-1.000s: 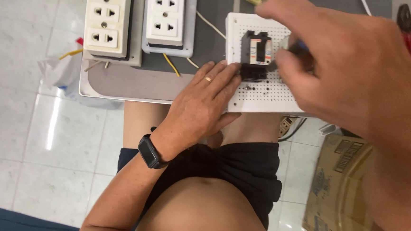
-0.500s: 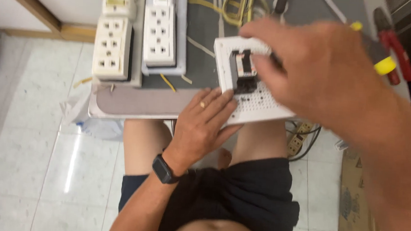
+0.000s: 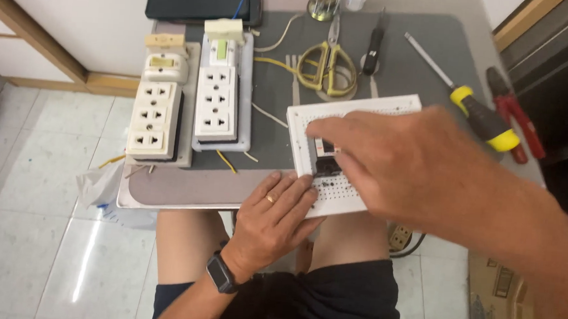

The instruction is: The person uses a screwdriver to scrape and clean the internal components of two black electrical devices mounted on a white perforated board. They repeatedly scrape the surfaces and edges of the devices while holding them steady with their other hand.

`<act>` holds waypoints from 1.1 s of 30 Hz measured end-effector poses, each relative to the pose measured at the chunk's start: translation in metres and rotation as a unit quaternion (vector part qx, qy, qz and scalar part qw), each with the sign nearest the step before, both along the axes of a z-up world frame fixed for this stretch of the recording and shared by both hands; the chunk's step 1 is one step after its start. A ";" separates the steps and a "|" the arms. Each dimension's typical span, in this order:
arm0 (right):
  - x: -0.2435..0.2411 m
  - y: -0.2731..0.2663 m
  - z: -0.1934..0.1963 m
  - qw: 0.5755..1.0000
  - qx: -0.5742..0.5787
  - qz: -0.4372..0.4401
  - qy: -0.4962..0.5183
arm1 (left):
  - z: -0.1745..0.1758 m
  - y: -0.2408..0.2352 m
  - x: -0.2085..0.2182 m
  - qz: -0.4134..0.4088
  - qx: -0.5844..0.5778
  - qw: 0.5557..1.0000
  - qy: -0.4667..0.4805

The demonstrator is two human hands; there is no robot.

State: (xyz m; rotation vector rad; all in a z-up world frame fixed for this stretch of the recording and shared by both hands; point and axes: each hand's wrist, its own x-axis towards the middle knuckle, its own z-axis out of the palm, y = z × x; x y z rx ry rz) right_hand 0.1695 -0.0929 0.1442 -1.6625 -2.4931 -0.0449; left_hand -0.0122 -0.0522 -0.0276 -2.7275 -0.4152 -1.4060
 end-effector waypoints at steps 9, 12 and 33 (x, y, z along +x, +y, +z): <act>0.012 0.001 -0.003 0.989 0.083 0.048 -0.115 | -0.005 0.012 -0.007 -0.032 0.073 0.995 0.061; 0.017 0.000 -0.016 0.979 0.094 0.036 -0.176 | -0.006 0.011 -0.006 -0.028 0.073 0.995 0.063; 0.027 0.000 -0.013 0.997 0.069 -0.038 0.022 | -0.011 0.004 0.001 -0.017 0.040 0.999 -0.003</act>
